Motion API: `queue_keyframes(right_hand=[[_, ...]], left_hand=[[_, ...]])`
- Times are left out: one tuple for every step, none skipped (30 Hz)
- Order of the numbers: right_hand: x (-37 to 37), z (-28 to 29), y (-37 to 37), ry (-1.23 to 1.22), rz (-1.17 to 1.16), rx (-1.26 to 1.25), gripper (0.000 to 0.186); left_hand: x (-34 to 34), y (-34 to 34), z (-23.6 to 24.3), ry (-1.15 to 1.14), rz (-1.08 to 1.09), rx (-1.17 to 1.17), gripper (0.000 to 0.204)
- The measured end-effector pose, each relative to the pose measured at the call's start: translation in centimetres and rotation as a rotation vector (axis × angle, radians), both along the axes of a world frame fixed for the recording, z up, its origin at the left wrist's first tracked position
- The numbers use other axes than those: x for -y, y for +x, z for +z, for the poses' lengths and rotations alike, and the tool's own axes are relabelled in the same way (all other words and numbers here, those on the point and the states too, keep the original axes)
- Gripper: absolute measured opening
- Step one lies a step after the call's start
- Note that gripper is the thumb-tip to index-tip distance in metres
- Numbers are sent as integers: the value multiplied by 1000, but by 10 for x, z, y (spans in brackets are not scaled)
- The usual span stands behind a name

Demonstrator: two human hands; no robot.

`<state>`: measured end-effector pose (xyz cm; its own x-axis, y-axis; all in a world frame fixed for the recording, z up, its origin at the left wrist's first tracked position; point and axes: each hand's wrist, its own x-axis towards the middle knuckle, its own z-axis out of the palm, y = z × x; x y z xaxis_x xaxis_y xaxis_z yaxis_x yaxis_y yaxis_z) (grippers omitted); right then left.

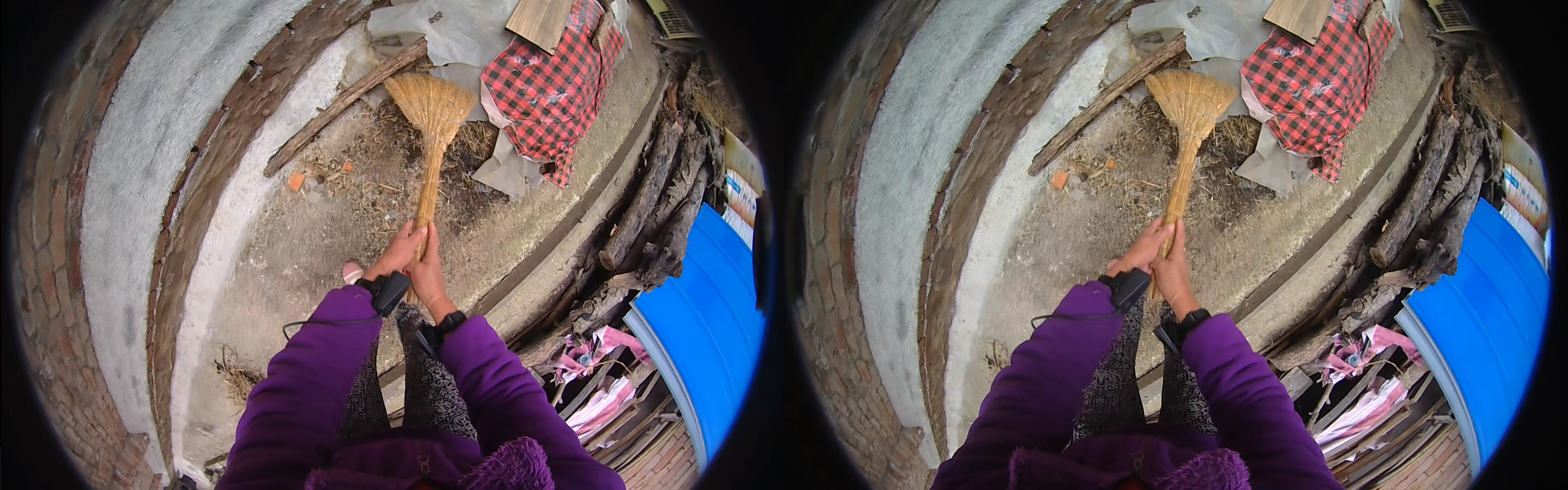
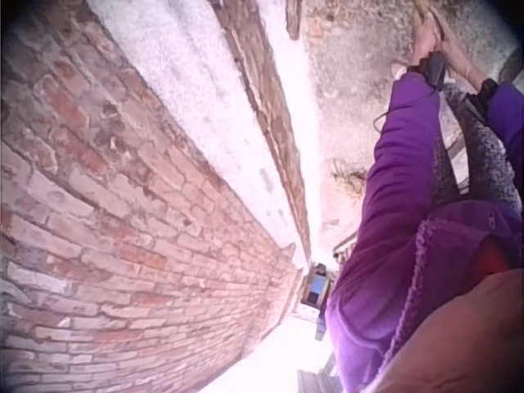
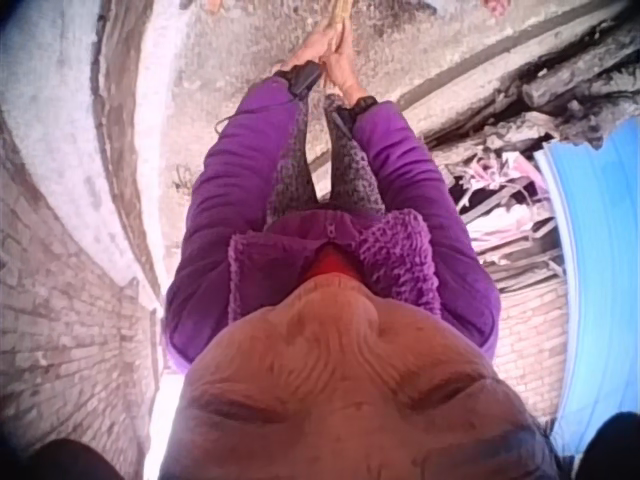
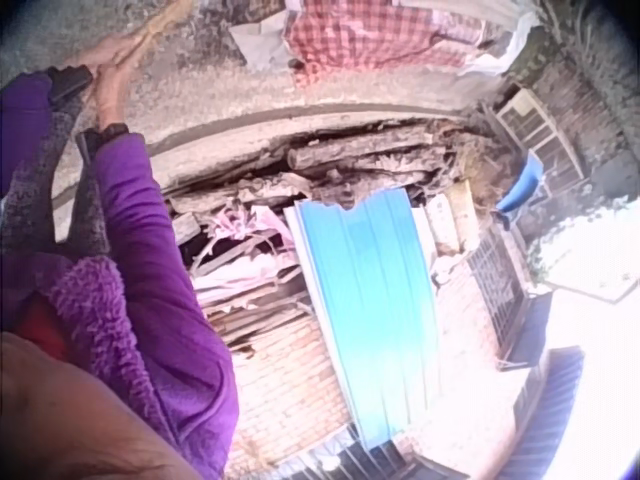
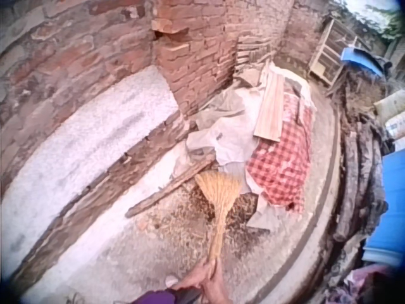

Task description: The person sweeps a cluttered outdoor area with a traditional straw broom, gathering dry straw and debris into a pile. They move around the space, sweeping near stacked wood, plastic sheeting, and a small planter box.

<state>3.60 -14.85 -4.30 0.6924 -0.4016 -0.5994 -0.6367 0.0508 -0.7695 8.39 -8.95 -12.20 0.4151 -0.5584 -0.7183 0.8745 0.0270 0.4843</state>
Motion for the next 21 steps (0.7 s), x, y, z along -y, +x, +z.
queue_keyframes(right_hand=[[3, -14, 20, -57, 94, -48, 86], [5, -27, 40, -92, 172, -123, 85], [2, -38, 53, -110, 226, -122, 84], [-2, -46, 61, -125, 290, -160, 82], [-8, -52, 64, -140, 348, -188, 80], [-13, -56, 63, -154, 404, -221, 78], [-18, -54, 54, -175, 442, -184, 73], [-23, -53, 43, -176, 475, -230, 72], [-29, -50, 31, -180, 511, -275, 72], [-33, -46, 18, -194, 535, -289, 71], [-37, -42, 4, -161, 566, -313, 70], [-42, -38, -9, -137, 590, -302, 70], [-51, -34, -22, -197, 586, -287, 70], [-54, -31, -33, -180, 609, -271, 71], [-57, -29, -43, -147, 625, -303, 73], [-60, -25, -52, -106, 627, -341, 74], [-63, -22, -59, -95, 634, -345, 78], [-65, -17, -65, -69, 637, -307, 79], [-65, -11, -71, -42, 631, -281, 81], [-63, -3, -77, -8, 620, -290, 82], [-59, 4, -85, -1, 587, -234, 84]], left_hand=[[3, 20, -11, 58, 0, 106, 35], [2, 40, -23, 152, -26, 171, 34], [-4, 56, -34, 132, -36, 148, 32], [-12, 64, -45, 114, -40, 109, 30], [-22, 62, -54, 117, 0, 112, 29], [-32, 53, -61, 132, -20, 91, 29], [-41, 44, -67, 142, -31, 83, 29], [-50, 32, -71, 149, -40, 75, 29], [-58, 16, -73, 134, -19, 56, 30], [-65, 0, -72, 155, -22, -9, 31], [-74, -22, -66, 75, 72, -153, 31], [-80, -37, -61, 87, 106, -211, 30], [-88, -48, -55, 66, 87, -200, 29], [-94, -62, -48, 97, 127, -252, 30], [-98, -73, -41, 112, 158, -233, 30], [-102, -83, -33, 98, 214, -265, 31], [-105, -90, -25, 143, 192, -265, 31], [-108, -95, -16, 142, 195, -288, 31], [-109, -97, -7, 158, 198, -367, 31], [-110, -96, 2, 138, 180, -268, 32], [-110, -98, 13, 130, 159, -238, 32]])
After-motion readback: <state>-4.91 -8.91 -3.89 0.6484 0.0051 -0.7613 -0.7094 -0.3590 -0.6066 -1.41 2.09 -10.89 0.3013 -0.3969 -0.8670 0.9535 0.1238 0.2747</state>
